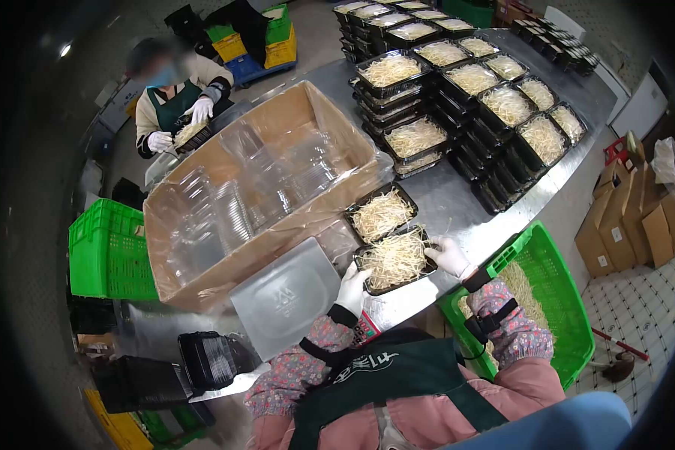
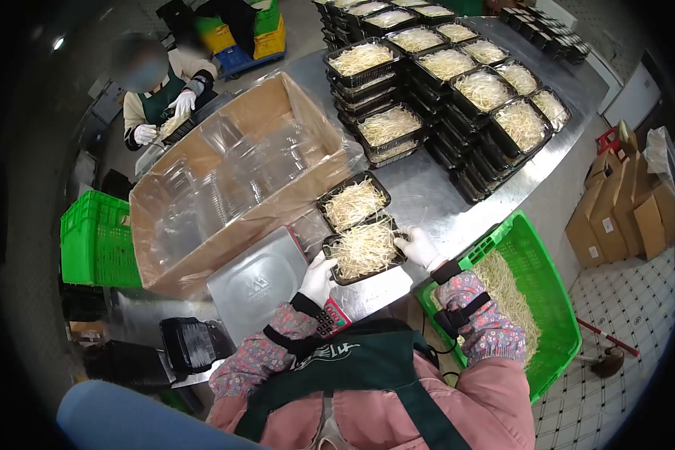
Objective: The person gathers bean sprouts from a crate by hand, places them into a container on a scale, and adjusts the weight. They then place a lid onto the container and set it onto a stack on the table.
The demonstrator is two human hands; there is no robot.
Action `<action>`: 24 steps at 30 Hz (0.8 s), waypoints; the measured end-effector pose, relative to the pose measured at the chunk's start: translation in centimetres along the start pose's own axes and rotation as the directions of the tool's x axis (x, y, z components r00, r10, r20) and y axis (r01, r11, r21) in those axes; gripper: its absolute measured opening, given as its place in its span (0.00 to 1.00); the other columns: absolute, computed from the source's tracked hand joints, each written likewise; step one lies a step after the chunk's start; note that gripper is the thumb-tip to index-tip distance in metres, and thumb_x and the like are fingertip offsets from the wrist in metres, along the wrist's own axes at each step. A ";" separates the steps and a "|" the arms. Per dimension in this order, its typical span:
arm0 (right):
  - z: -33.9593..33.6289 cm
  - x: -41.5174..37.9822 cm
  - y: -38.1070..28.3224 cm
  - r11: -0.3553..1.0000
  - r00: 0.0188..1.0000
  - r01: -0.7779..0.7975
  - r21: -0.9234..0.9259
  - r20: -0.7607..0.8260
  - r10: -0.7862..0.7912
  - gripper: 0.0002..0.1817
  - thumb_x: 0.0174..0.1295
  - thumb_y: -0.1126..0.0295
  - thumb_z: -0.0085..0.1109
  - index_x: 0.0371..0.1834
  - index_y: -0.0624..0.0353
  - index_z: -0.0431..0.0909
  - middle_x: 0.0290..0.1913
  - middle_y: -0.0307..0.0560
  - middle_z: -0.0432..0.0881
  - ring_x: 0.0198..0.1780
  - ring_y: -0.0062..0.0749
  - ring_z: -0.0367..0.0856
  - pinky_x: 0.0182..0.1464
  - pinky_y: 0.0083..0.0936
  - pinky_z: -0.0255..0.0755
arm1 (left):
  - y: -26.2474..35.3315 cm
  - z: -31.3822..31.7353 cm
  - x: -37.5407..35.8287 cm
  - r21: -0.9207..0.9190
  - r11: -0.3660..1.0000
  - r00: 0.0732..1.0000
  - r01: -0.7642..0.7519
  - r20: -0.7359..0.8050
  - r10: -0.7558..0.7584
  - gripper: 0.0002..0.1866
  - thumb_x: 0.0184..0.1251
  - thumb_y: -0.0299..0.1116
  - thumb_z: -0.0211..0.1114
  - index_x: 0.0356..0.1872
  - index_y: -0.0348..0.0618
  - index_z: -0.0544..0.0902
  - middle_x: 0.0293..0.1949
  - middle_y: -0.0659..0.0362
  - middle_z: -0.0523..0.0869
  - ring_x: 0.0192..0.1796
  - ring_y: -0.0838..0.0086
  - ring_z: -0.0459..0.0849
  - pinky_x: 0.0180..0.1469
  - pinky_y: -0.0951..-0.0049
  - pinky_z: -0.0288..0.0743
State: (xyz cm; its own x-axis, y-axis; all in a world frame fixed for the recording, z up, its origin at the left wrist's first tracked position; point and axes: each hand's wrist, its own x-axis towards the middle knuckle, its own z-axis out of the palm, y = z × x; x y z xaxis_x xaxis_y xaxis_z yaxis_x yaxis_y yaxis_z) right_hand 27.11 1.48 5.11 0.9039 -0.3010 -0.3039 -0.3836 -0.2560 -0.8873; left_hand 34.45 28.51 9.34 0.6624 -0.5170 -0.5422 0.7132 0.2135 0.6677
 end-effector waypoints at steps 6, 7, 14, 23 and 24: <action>4.3 -3.0 -9.7 0.956 0.961 0.277 -0.101 0.028 -0.275 0.19 0.62 0.66 0.63 0.53 0.66 0.81 0.30 0.54 0.84 0.29 0.30 0.81 0.35 0.29 0.75 | 4.9 -4.6 -6.8 0.160 0.916 0.930 -0.369 0.075 0.361 0.29 0.71 0.22 0.46 0.75 0.39 0.59 0.66 0.53 0.74 0.64 0.66 0.78 0.62 0.66 0.77; 6.1 -3.2 -10.7 0.955 0.954 0.295 -0.034 0.072 -0.292 0.19 0.62 0.66 0.64 0.52 0.66 0.80 0.30 0.53 0.84 0.29 0.28 0.79 0.35 0.28 0.74 | 5.3 -6.2 -7.8 0.142 0.899 0.910 -0.414 0.051 0.411 0.29 0.71 0.21 0.46 0.75 0.38 0.59 0.66 0.52 0.74 0.64 0.65 0.78 0.63 0.65 0.77; 14.5 -2.9 -14.4 0.830 0.834 0.512 -0.220 0.356 -0.420 0.29 0.65 0.51 0.60 0.55 0.70 0.78 0.40 0.61 0.85 0.40 0.48 0.85 0.45 0.35 0.77 | 3.3 -16.6 -13.8 0.410 0.827 0.733 -0.385 -0.409 0.543 0.24 0.78 0.33 0.51 0.70 0.33 0.68 0.63 0.53 0.77 0.60 0.72 0.78 0.60 0.73 0.72; 23.1 -2.5 -18.1 0.181 0.405 0.899 -0.400 0.595 -0.694 0.38 0.67 0.46 0.52 0.71 0.65 0.63 0.72 0.61 0.64 0.75 0.55 0.57 0.75 0.50 0.49 | 2.8 -13.0 -12.4 0.944 0.212 0.385 -0.252 -0.104 0.917 0.30 0.76 0.32 0.48 0.75 0.34 0.55 0.75 0.45 0.60 0.78 0.54 0.55 0.78 0.62 0.45; 23.7 -3.7 -18.2 0.098 0.338 0.929 -0.357 0.711 -0.617 0.37 0.67 0.46 0.51 0.70 0.64 0.64 0.72 0.60 0.65 0.75 0.53 0.58 0.75 0.49 0.49 | 2.8 -12.8 -12.1 0.962 0.091 0.358 -0.257 0.007 0.934 0.30 0.72 0.32 0.50 0.74 0.35 0.60 0.73 0.46 0.64 0.76 0.50 0.56 0.77 0.56 0.45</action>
State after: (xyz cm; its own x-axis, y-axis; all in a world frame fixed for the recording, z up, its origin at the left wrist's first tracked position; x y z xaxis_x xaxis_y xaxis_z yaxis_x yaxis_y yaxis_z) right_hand 35.23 29.06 14.17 0.6765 0.7093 0.1981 0.7348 -0.6323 -0.2454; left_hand 31.35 45.98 11.26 0.9013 0.0086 0.4332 -0.3261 -0.6450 0.6911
